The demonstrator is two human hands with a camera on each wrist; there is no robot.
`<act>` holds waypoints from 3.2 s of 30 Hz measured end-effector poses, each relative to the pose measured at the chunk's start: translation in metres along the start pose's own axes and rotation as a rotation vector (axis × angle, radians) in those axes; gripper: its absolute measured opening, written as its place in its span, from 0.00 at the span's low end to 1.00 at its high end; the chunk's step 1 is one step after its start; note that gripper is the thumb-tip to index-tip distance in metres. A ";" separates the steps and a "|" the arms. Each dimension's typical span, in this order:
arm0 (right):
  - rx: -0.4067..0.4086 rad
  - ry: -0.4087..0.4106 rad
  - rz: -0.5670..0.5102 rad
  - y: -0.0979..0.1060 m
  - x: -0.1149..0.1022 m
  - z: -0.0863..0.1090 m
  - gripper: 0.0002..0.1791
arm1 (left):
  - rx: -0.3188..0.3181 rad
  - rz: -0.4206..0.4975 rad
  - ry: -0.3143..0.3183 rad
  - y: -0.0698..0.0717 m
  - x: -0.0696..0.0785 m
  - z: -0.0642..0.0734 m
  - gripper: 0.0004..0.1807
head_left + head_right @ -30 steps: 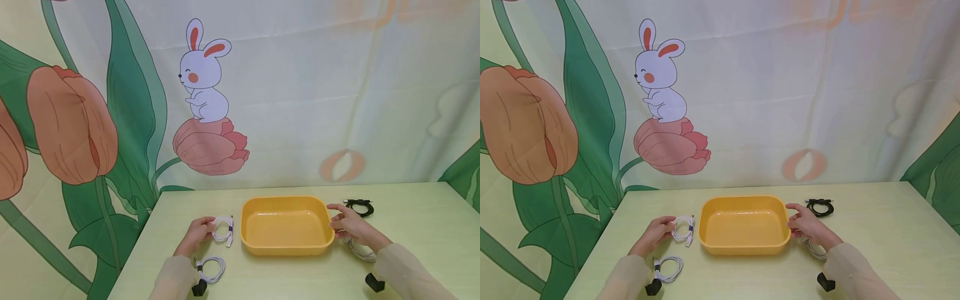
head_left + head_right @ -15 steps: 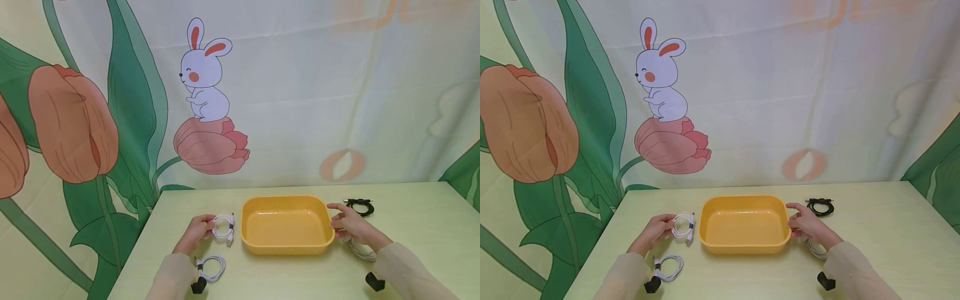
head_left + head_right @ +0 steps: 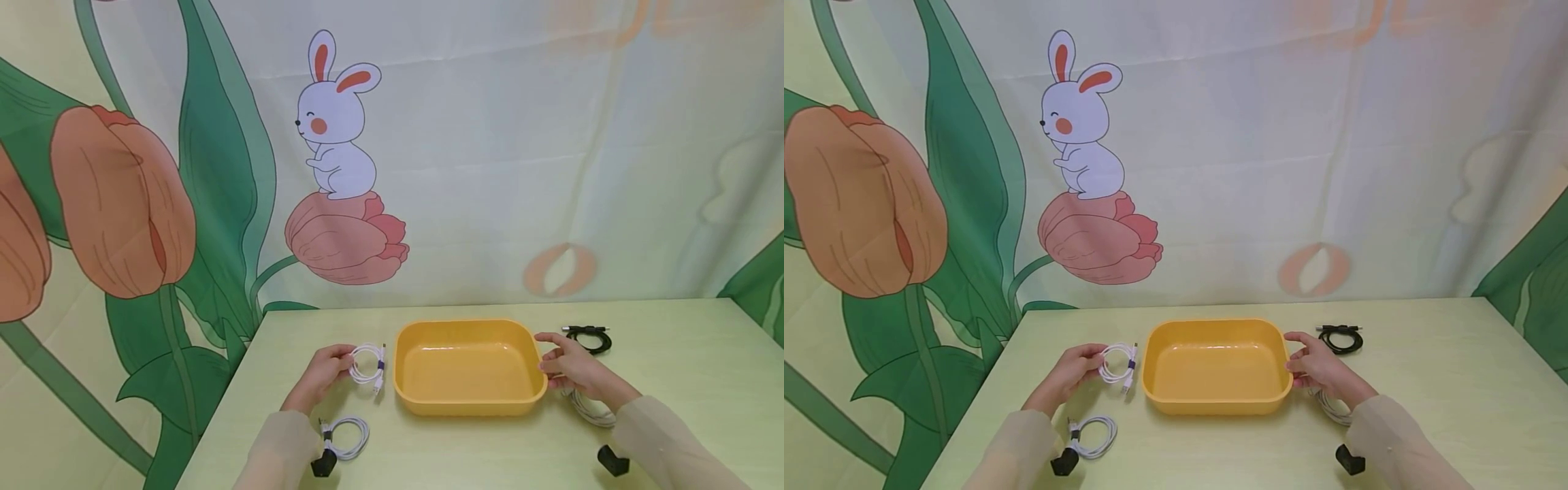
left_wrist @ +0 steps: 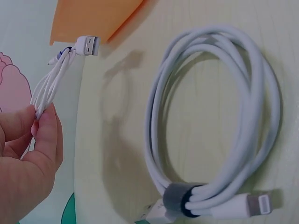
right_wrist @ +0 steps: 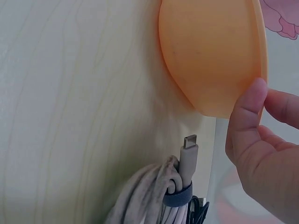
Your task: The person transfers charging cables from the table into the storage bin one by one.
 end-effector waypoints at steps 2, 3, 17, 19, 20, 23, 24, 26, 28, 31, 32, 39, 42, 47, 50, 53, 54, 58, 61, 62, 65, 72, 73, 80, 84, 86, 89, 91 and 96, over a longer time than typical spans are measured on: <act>-0.006 0.002 0.000 0.000 0.000 0.001 0.34 | -0.012 0.020 -0.009 -0.001 0.002 0.001 0.16; -0.001 -0.004 -0.002 0.000 0.000 0.001 0.34 | -0.014 0.021 -0.012 -0.001 0.002 0.001 0.16; -0.010 0.005 -0.010 0.001 0.003 -0.002 0.34 | -0.011 0.003 -0.010 -0.005 0.015 0.004 0.15; -0.010 0.005 -0.010 0.001 0.003 -0.002 0.34 | -0.011 -0.008 -0.009 -0.006 0.017 0.005 0.15; -0.011 0.004 -0.011 0.001 0.003 -0.002 0.34 | -0.012 -0.009 -0.008 -0.006 0.018 0.006 0.15; -0.009 0.003 -0.013 0.001 0.003 -0.002 0.34 | -0.015 -0.005 -0.014 -0.008 0.021 0.008 0.15; -0.008 0.003 -0.013 0.001 0.003 -0.002 0.34 | -0.016 0.000 -0.016 -0.009 0.021 0.008 0.15; -0.007 0.004 -0.011 0.001 0.003 -0.002 0.34 | -0.018 0.004 -0.024 -0.010 0.023 0.009 0.15; -0.006 0.006 -0.009 0.001 0.002 -0.002 0.34 | -0.020 0.012 -0.030 -0.012 0.024 0.010 0.15; -0.005 0.009 -0.007 0.001 0.002 -0.002 0.34 | -0.030 0.019 -0.045 -0.014 0.026 0.011 0.15; -0.006 0.011 -0.006 0.001 0.002 -0.002 0.34 | -0.033 0.022 -0.050 -0.015 0.027 0.012 0.15; -0.010 0.015 -0.010 0.001 0.001 -0.002 0.34 | -0.050 0.005 -0.044 -0.025 0.034 0.016 0.15; -0.010 0.014 -0.008 0.001 0.001 -0.002 0.34 | -0.060 -0.003 -0.038 -0.028 0.037 0.018 0.14; -0.007 0.013 -0.007 0.001 0.002 -0.002 0.34 | -0.078 0.011 -0.045 -0.036 0.040 0.018 0.15; -0.002 0.010 -0.005 0.001 0.002 -0.002 0.33 | -0.087 0.025 -0.053 -0.040 0.041 0.018 0.15; 0.001 0.010 -0.001 0.001 0.002 -0.002 0.33 | -0.097 0.023 -0.058 -0.044 0.041 0.019 0.15; 0.001 0.011 0.000 0.001 0.002 -0.002 0.33 | -0.101 0.020 -0.059 -0.045 0.041 0.019 0.15; 0.001 0.014 0.003 0.001 0.002 -0.002 0.33 | -0.109 -0.012 -0.057 -0.050 0.042 0.019 0.15; 0.002 0.011 0.004 0.001 0.002 -0.002 0.33 | -0.111 -0.040 -0.055 -0.054 0.042 0.019 0.15; 0.003 0.009 0.003 0.001 0.002 -0.003 0.33 | -0.111 -0.048 -0.057 -0.055 0.043 0.019 0.15; 0.006 0.004 0.003 0.001 0.002 -0.003 0.33 | -0.117 -0.063 -0.064 -0.058 0.043 0.019 0.15; 0.011 -0.006 0.005 0.001 0.003 -0.004 0.33 | -0.134 -0.104 -0.108 -0.067 0.043 0.017 0.14; 0.012 -0.006 0.005 0.001 0.003 -0.003 0.33 | -0.137 -0.111 -0.114 -0.069 0.043 0.017 0.14; 0.005 -0.005 0.001 0.000 0.003 -0.002 0.33 | -0.158 -0.174 -0.146 -0.076 0.045 0.018 0.13; 0.005 -0.006 -0.008 0.001 0.003 -0.003 0.33 | -0.175 -0.207 -0.191 -0.078 0.048 0.019 0.13; -0.001 0.000 -0.010 0.001 0.003 -0.003 0.33 | -0.180 -0.222 -0.211 -0.079 0.050 0.020 0.13; -0.003 0.001 -0.013 0.001 0.003 -0.003 0.34 | -0.184 -0.245 -0.234 -0.082 0.052 0.021 0.12; -0.005 0.005 -0.010 0.001 0.003 -0.003 0.34 | -0.193 -0.256 -0.250 -0.083 0.053 0.021 0.12; -0.001 0.009 -0.011 0.001 0.003 -0.003 0.34 | -0.231 -0.279 -0.300 -0.087 0.054 0.021 0.12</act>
Point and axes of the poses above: each hand's wrist, its own z-axis away from the middle knuckle, its own y-axis out of the back of the hand, x = y × z, the point moved 4 cm from there along -z, towards the middle knuckle, and after that the axes turned 15 degrees about x, right-handed, at the moved point
